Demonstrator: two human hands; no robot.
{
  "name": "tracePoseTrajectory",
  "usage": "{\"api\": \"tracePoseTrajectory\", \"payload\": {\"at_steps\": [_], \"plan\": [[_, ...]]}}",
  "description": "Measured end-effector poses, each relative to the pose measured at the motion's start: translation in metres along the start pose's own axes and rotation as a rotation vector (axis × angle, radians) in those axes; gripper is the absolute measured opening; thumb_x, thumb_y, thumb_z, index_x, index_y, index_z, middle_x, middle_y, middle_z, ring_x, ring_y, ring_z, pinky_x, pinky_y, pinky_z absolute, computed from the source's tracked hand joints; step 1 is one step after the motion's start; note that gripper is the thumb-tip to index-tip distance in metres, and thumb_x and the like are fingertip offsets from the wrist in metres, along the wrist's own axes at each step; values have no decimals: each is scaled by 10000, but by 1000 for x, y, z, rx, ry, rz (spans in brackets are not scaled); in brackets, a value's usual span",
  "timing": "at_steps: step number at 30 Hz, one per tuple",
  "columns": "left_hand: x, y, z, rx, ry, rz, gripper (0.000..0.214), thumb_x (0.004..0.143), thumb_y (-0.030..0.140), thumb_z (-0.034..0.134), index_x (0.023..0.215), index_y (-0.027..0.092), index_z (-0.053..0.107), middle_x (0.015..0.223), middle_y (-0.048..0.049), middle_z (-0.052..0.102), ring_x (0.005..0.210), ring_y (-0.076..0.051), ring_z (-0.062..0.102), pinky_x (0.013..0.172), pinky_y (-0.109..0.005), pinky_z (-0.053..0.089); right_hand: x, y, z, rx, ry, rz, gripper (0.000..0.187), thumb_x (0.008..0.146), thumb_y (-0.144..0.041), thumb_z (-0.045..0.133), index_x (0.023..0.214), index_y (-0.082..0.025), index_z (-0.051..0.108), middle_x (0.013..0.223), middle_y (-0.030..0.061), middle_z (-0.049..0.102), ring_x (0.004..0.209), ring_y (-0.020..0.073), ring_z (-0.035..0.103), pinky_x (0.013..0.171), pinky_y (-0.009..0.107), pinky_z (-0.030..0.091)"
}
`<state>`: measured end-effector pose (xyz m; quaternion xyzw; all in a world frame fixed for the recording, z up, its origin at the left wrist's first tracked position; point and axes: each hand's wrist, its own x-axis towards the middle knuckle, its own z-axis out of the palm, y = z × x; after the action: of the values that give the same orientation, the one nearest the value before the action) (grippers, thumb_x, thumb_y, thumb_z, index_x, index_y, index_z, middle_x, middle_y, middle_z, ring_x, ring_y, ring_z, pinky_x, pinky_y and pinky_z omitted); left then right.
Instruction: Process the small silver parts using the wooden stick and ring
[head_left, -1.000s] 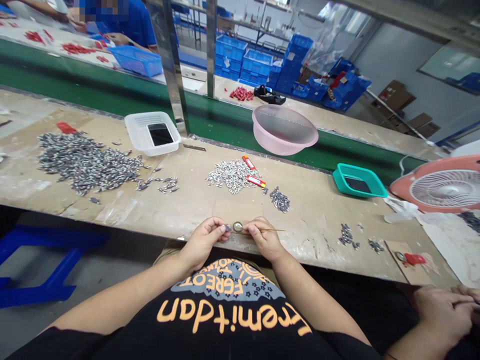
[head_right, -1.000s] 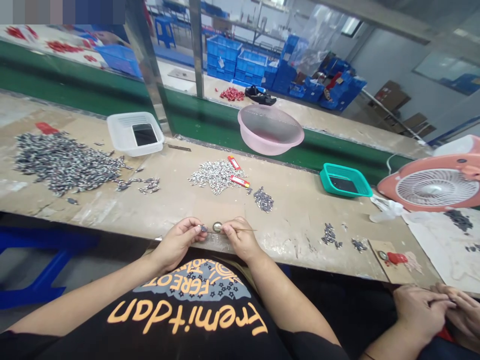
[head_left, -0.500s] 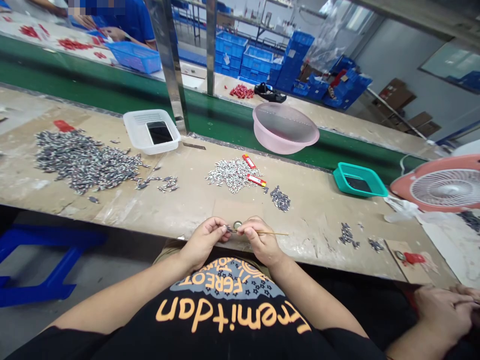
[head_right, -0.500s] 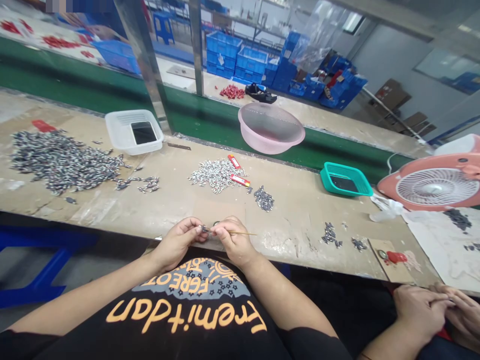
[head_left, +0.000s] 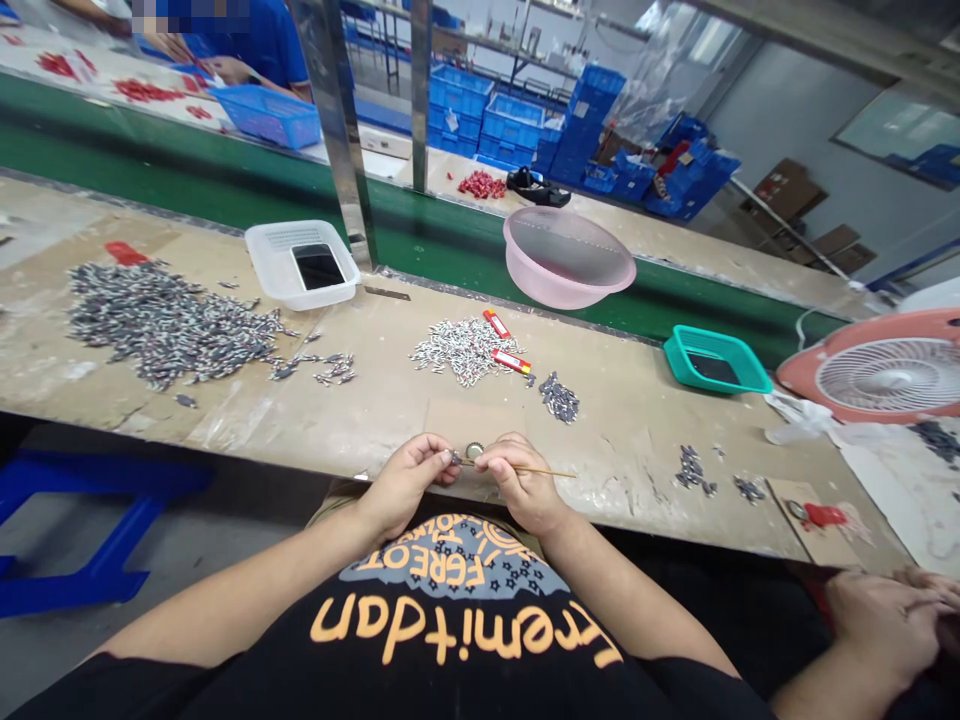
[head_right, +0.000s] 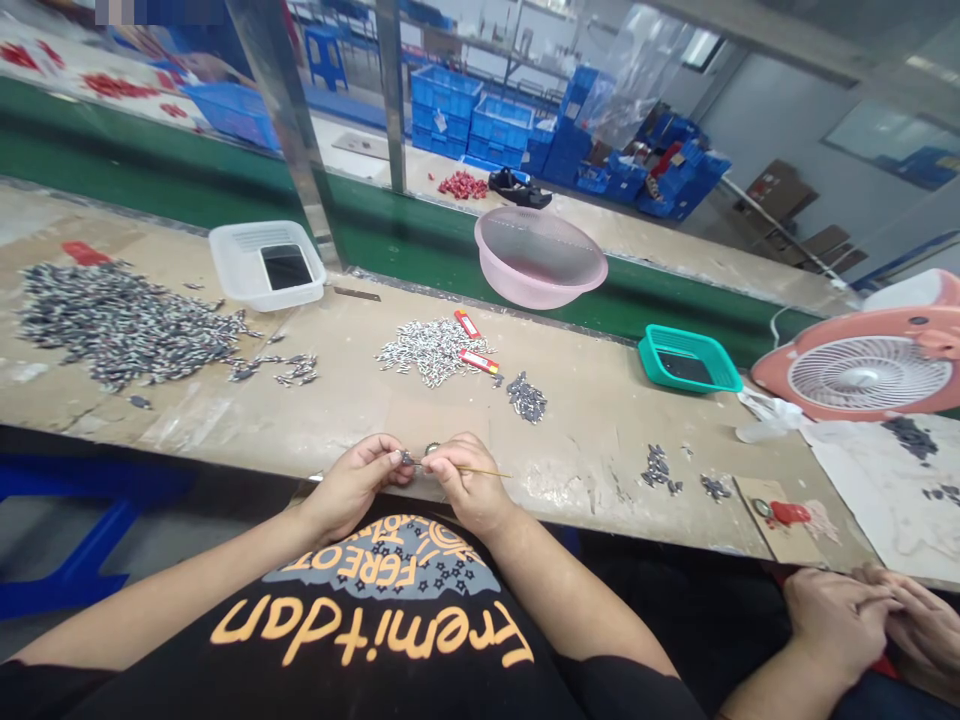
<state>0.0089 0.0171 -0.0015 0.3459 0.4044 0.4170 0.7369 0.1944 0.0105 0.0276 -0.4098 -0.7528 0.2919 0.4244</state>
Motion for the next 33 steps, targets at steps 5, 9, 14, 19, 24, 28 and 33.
{"api": "tracePoseTrajectory", "payload": {"at_steps": [5, 9, 14, 19, 24, 28, 33], "plan": [[1, 2, 0, -16, 0, -16, 139, 798, 279, 632, 818, 167, 551, 709, -11, 652, 697, -118, 602, 696, -245, 462, 0, -1, -2, -8, -10, 10, 279, 945, -340, 414, 845, -230, 650, 766, 32, 682, 777, 174, 582, 780, 366, 452], [1, 2, 0, 1, -24, -17, 130, 802, 273, 625, 816, 165, 553, 709, -11, 653, 681, -110, 592, 691, -241, 459, 1, -1, -1, -2, -11, -28, 239, 940, -314, 432, 878, -232, 647, 794, 28, 689, 775, 167, 592, 794, 365, 446], [1, 4, 0, -15, -19, -27, 132, 794, 273, 632, 809, 166, 557, 697, -11, 653, 666, -111, 592, 681, -241, 458, 1, 1, -1, -8, -24, -28, 243, 941, -308, 428, 875, -226, 647, 795, 31, 689, 775, 164, 600, 805, 361, 444], [1, 6, 1, -66, 6, -44, 165, 760, 282, 670, 798, 162, 563, 686, -14, 651, 661, -119, 600, 674, -244, 460, -2, 1, -3, -8, -30, -10, 266, 944, -329, 417, 864, -224, 648, 776, 36, 682, 766, 170, 596, 790, 362, 449], [0, 9, 0, -136, 2, -55, 143, 768, 260, 662, 796, 160, 565, 697, -13, 640, 665, -115, 603, 665, -237, 458, 2, 4, -10, 43, 52, 11, 265, 951, -341, 396, 904, -224, 629, 751, 33, 668, 765, 174, 596, 771, 354, 463], [2, 19, -7, -220, -3, -27, 117, 781, 238, 647, 804, 162, 561, 723, -4, 628, 671, -107, 596, 673, -236, 460, 29, 17, -21, -147, 52, -19, 206, 940, -286, 418, 940, -221, 613, 800, 35, 668, 809, 180, 591, 801, 354, 442], [8, 25, -24, -289, 72, 102, 95, 789, 213, 637, 825, 165, 563, 748, 5, 624, 678, -98, 582, 675, -230, 457, 83, 41, -17, -541, -156, -134, 150, 875, -240, 518, 952, -187, 635, 947, 77, 645, 921, 214, 529, 881, 370, 378]]}}
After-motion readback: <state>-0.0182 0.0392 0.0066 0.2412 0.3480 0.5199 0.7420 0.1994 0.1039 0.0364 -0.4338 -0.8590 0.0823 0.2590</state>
